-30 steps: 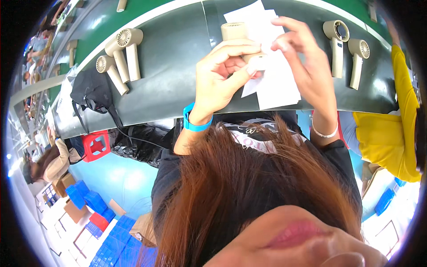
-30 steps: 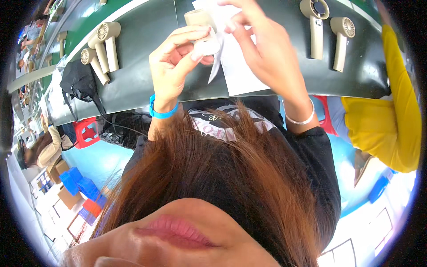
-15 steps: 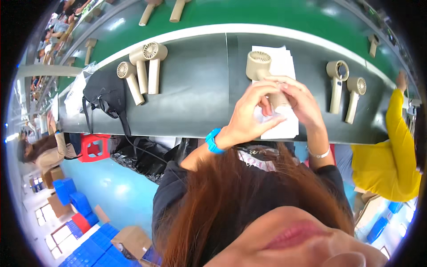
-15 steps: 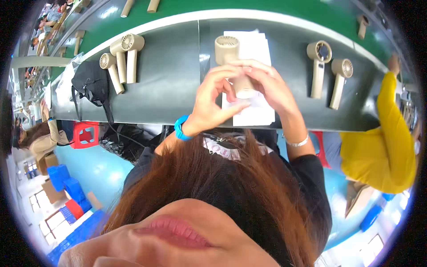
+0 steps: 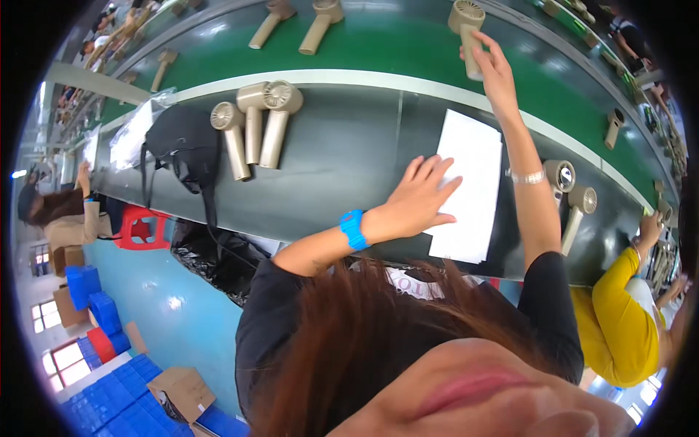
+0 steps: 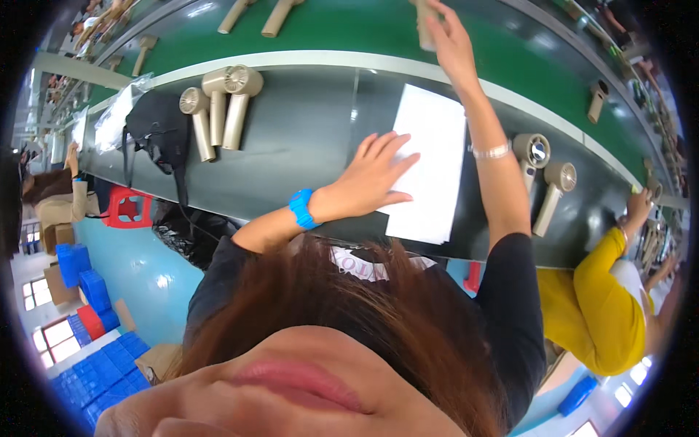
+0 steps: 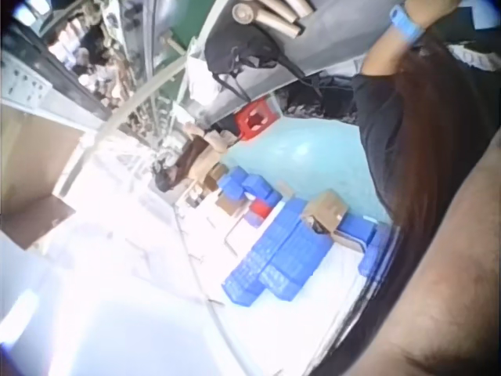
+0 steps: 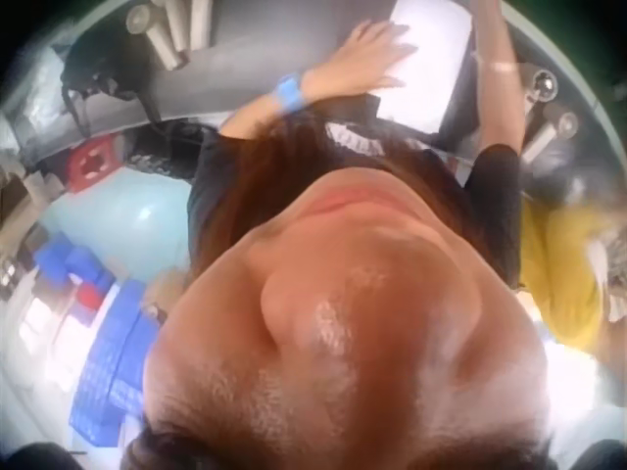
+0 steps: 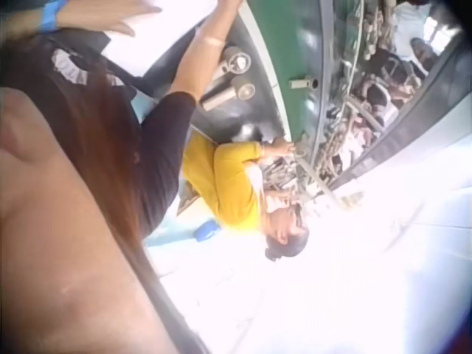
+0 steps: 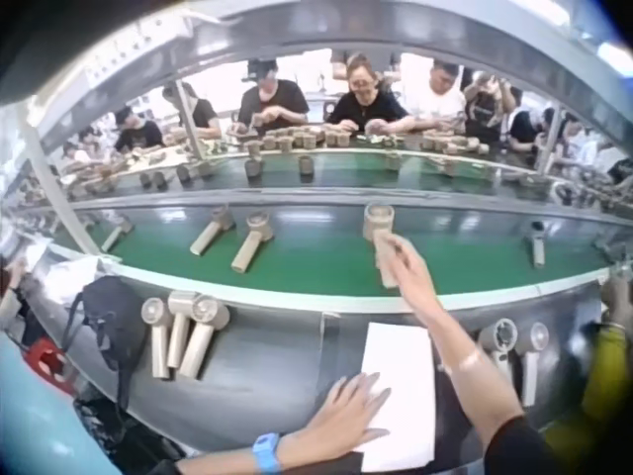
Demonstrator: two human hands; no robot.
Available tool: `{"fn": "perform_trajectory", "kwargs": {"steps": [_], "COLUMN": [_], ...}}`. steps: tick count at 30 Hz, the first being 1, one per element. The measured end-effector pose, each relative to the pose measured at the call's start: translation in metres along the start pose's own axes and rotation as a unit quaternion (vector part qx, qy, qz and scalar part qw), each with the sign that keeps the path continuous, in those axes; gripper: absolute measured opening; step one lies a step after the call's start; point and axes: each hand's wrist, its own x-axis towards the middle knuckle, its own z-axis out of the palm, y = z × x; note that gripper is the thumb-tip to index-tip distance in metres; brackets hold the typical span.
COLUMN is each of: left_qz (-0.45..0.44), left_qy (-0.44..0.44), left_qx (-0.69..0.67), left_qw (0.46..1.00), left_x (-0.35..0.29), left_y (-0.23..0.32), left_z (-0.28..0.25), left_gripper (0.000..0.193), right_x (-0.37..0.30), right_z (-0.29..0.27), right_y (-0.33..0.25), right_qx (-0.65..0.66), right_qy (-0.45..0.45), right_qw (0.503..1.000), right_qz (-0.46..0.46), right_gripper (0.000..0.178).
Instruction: The person repeatedly takes handheld fans, peels adhesive stickers from a sheet of backing paper, applies them onto the base of each fan by hand, and places the fans onto the conveyor belt.
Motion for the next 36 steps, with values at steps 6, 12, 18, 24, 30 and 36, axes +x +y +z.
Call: {"fn": "perform_trajectory", "kwargs": {"steps": [6, 12, 18, 24, 30, 36], "left_qz": [-0.039, -0.259, -0.364, -0.149, -0.042, -0.012], "left_qy": [0.114, 0.134, 0.120, 0.337, 0.364, 0.285], "left_qx": [0.051, 0.012, 0.308, 0.182, -0.055, -0.200], "left_qw": [0.991, 0.957, 0.871, 0.912, 0.929, 0.937], "left_x": [0.077, 0.092, 0.100, 0.100, 0.068, 0.062], "left_y": [-0.096, -0.288, -0.307, -0.202, -0.110, -0.045], "left_z": [-0.060, -0.131, -0.132, -0.178, -0.165, -0.092], "left_gripper": [0.023, 0.041, 0.033, 0.035, 0.022, 0.010], "right_x": [0.059, 0.024, -0.157, -0.214, -0.186, -0.192], "right_z": [-0.016, -0.037, -0.012, -0.008, -0.012, -0.016], "right_y": [0.119, 0.073, -0.022, -0.010, -0.007, -0.023], "right_qx": [-0.572, -0.434, -0.466, -0.478, -0.448, -0.287], "right_qy": [0.125, 0.117, -0.014, -0.046, -0.031, 0.051], "right_qw": [0.810, 0.892, 0.884, 0.876, 0.892, 0.956], "right_qz": [-0.038, -0.034, -0.035, 0.033, -0.048, 0.016], "right_gripper": [0.045, 0.063, 0.058, 0.062, 0.043, 0.016]}}
